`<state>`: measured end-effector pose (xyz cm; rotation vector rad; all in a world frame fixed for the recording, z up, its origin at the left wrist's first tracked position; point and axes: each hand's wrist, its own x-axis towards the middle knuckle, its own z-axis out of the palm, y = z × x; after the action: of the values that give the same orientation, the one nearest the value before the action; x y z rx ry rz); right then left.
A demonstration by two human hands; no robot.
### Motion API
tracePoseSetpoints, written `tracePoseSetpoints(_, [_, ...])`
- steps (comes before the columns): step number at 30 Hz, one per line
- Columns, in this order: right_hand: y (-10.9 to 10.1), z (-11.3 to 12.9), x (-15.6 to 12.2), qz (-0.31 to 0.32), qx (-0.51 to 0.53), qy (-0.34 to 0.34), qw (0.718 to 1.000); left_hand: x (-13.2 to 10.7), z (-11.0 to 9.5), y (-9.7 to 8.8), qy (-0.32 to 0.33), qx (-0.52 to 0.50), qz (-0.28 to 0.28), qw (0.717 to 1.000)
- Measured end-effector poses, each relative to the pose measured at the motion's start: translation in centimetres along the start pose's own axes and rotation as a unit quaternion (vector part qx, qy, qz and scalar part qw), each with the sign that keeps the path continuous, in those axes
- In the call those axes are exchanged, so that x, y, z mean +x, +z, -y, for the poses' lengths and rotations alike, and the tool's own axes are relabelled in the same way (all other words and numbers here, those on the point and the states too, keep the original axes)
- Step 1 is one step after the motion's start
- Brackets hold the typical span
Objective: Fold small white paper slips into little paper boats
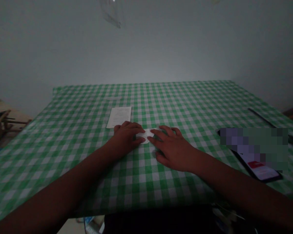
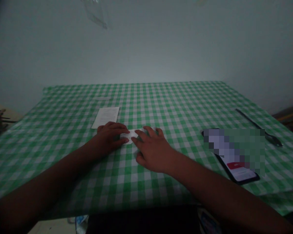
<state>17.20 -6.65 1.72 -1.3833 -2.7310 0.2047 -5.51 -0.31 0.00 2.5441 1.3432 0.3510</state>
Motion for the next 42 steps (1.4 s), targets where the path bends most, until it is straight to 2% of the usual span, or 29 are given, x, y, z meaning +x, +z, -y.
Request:
tracePoseSetpoints(9, [0.4,-0.5,0.5,-0.011,0.017,0.008,1.000,0.1,0.1,-0.2,-0.002,0.007,-0.010,1.000])
tracePoseSetpoints(24, [0.3,-0.9,0.9,-0.016,0.033,0.005,0.999,-0.2,-1.0,-0.5,0.037,0.066,-0.009,0.997])
tracePoseSetpoints(42, [0.6,-1.5,1.2,-0.011,0.011,0.009,1.000,-0.2,-0.9,-0.3,0.031,0.051,-0.018,0.998])
